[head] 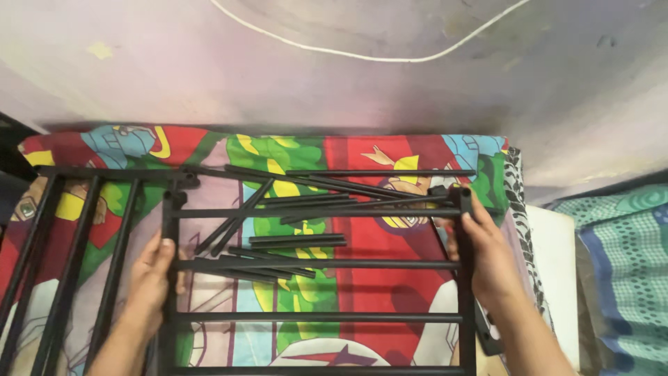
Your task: The person assembles a black metal frame by inserting short rods into side rails on a bed. They repeatedly pick up rods, align them with the rails, and press them into place, forming a ladder-like structure. The person adjusts the frame and continues inserting rods until the structure is complete.
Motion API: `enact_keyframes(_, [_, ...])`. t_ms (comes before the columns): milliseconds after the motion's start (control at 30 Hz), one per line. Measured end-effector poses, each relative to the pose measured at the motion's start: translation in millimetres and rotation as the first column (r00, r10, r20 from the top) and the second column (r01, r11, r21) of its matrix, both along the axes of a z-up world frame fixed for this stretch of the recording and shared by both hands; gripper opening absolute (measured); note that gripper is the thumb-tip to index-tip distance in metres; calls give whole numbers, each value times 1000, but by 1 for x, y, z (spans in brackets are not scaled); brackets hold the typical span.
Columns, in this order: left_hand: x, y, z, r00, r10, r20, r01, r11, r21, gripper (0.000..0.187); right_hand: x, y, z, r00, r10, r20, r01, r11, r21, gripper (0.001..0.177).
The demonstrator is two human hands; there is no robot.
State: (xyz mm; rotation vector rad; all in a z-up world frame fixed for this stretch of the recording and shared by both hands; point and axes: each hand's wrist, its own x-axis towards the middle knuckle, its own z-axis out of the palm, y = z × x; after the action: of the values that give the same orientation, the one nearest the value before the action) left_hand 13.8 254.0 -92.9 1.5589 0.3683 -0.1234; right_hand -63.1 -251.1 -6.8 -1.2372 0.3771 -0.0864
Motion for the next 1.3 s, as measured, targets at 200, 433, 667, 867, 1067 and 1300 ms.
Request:
enact_keyframes(200, [4, 6, 8, 990, -67, -125, 62, 997, -42, 33, -21, -5, 27, 980, 201, -1, -201, 980, 12, 72])
enact_keyframes(433, [3, -1, 27, 980, -152, -128, 149, 988, -32, 43, -19, 8, 30, 998, 61, 1, -61, 994, 95, 67])
enact_keyframes(667, [0, -7, 29, 990, -131, -52, 128, 991, -49, 39, -16, 7, 36, 998, 38, -47, -41, 997, -58, 66])
enact_keyframes(867, [3, -2, 28, 988, -152, -24, 149, 983, -104, 42, -15, 2, 39, 999, 33, -43, -36, 998, -59, 65])
enact_keyframes(1067, [9, -15, 47, 985, -168, -36, 150, 942, -299, 46, -18, -7, 42, 1000, 20, -7, -20, 1000, -13, 62])
enact_keyframes(1300, [10, -30, 42, 994, -106, 30, 105, 994, 3, 45, -22, -10, 21, 998, 21, 65, -11, 989, -149, 59])
